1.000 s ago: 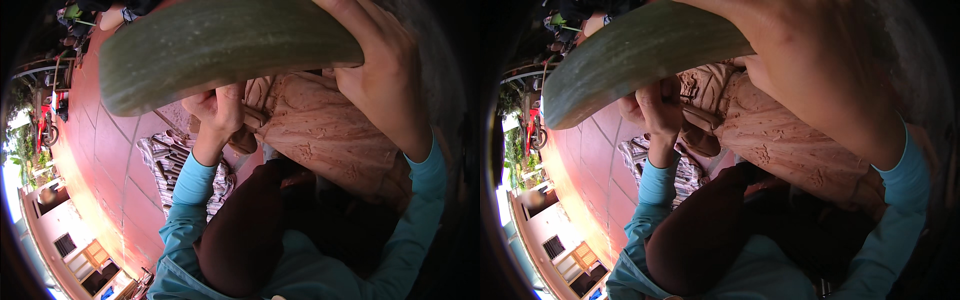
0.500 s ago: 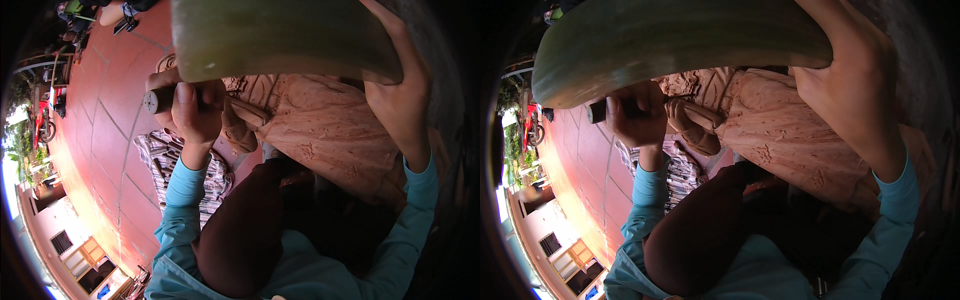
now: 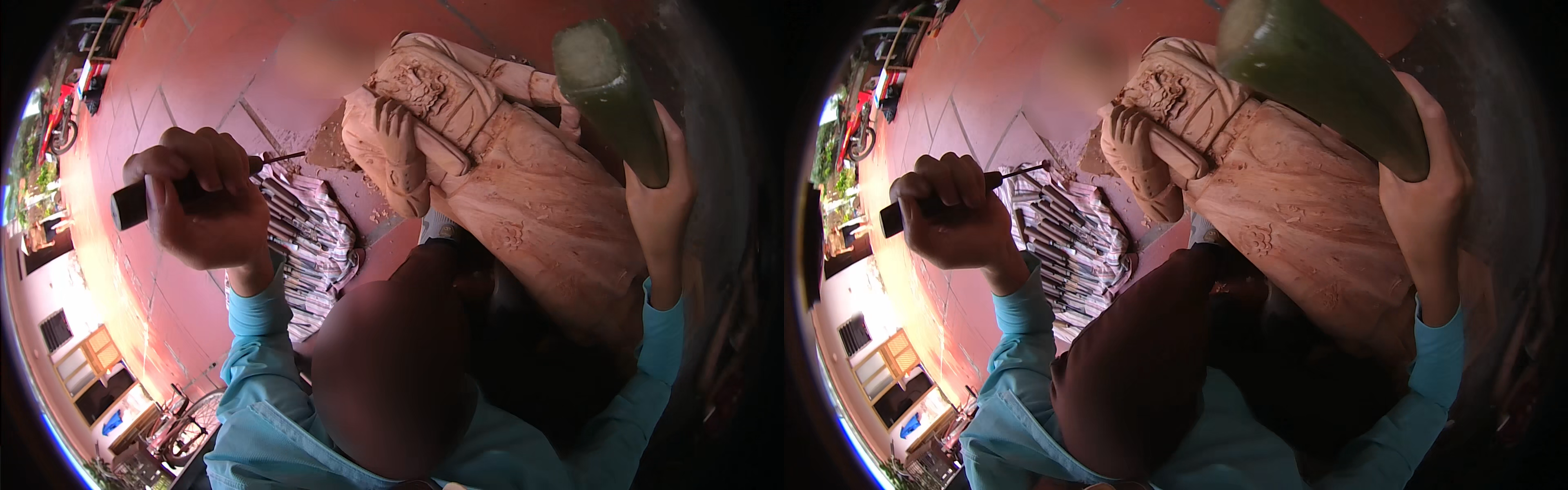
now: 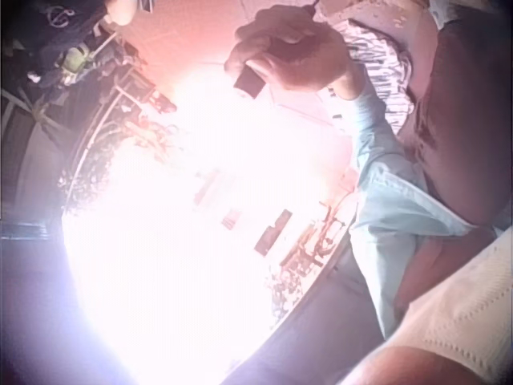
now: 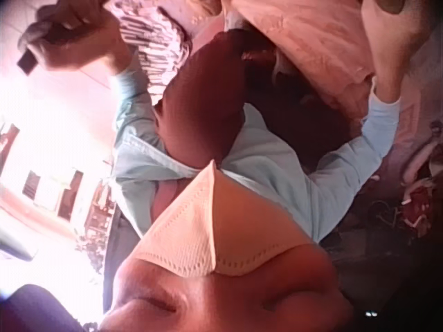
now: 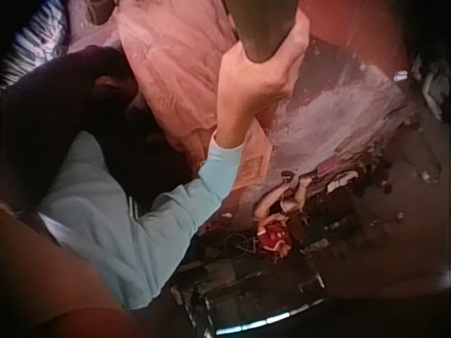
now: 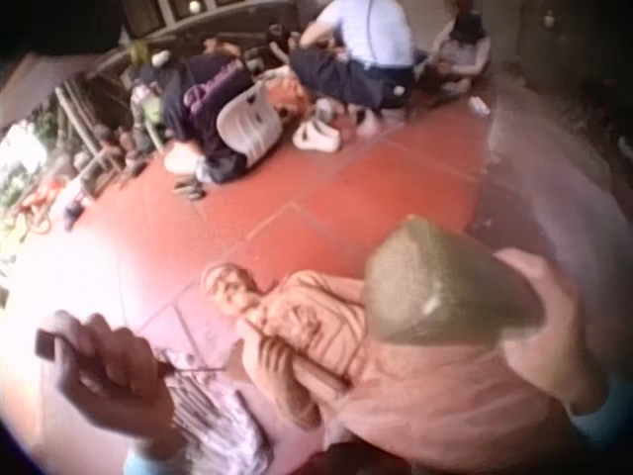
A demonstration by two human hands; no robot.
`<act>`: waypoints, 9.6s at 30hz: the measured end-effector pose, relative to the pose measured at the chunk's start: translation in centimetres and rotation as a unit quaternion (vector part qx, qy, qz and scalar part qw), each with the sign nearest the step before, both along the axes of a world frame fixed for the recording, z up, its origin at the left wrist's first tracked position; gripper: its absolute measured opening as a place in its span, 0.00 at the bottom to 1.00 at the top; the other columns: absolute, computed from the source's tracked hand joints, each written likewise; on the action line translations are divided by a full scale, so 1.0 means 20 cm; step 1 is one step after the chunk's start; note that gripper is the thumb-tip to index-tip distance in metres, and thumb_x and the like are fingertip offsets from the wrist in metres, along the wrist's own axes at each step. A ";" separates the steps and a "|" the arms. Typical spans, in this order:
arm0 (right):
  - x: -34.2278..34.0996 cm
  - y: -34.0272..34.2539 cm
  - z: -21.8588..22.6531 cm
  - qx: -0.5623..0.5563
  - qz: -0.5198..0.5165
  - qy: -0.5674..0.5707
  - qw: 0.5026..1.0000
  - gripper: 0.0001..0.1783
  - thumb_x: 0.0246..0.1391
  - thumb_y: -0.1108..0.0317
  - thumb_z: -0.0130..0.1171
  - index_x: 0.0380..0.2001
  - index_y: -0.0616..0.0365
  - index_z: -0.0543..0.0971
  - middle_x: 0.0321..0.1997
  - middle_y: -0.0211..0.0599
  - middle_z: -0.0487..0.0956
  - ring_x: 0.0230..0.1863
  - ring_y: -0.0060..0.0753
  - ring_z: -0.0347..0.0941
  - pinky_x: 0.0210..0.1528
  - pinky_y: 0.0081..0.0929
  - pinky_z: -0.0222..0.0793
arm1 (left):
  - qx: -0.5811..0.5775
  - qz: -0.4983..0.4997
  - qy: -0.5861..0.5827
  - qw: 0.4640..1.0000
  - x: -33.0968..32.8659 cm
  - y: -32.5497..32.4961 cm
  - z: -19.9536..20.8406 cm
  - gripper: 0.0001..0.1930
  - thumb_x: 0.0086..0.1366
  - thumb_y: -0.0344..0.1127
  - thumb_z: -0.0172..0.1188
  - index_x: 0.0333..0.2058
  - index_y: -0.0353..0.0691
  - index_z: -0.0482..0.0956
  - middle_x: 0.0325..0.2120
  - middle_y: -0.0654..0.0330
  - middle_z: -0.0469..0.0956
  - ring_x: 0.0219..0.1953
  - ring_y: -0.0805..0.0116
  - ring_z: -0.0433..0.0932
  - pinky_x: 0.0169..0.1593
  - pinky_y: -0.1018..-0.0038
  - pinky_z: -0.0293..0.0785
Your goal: The person carves a wooden sculpture of a standing figure using a chisel and a mallet. They repeatedly strike the chisel to shape the torso and clothing details, occasionally switching chisels from a nearby pile.
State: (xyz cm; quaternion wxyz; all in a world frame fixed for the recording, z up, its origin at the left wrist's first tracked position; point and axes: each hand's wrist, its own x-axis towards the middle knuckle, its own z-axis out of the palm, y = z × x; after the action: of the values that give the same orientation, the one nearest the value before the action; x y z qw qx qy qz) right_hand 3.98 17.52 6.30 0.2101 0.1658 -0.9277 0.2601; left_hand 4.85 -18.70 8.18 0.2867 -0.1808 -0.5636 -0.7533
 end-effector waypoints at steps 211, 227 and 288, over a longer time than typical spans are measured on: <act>0.05 -0.15 0.42 0.271 -0.066 0.077 0.957 0.15 0.50 0.80 0.63 0.42 0.64 0.75 0.40 0.35 0.76 0.39 0.27 0.71 0.46 0.24 0.69 | -0.285 0.087 0.132 0.945 -0.06 0.76 -0.12 0.22 0.51 0.43 0.61 0.45 0.40 0.78 0.22 0.68 0.67 0.22 0.77 0.68 0.20 0.81 0.61; -0.03 0.06 -0.20 0.126 0.015 0.088 0.988 0.35 0.37 0.87 0.58 0.54 0.54 0.70 0.43 0.41 0.79 0.39 0.47 0.77 0.43 0.37 0.72 | -0.624 0.099 -0.300 0.715 0.67 -0.18 -0.50 0.15 0.56 0.33 0.65 0.42 0.41 0.76 0.27 0.59 0.76 0.28 0.60 0.79 0.30 0.68 0.73; -0.04 0.15 -0.42 -0.060 -0.015 0.030 0.998 0.22 0.48 0.77 0.64 0.48 0.60 0.73 0.44 0.49 0.79 0.46 0.49 0.78 0.43 0.35 0.74 | -0.059 -0.001 -0.312 0.948 0.12 -0.18 -0.06 0.13 0.71 0.41 0.50 0.43 0.40 0.61 0.33 0.59 0.72 0.41 0.63 0.81 0.39 0.70 0.79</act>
State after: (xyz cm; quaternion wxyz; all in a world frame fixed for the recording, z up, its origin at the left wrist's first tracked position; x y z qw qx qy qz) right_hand 3.22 20.46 -2.12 0.2515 0.1471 -0.9061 0.3068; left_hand 7.22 -22.34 6.90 0.0843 0.0463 -0.6684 -0.7375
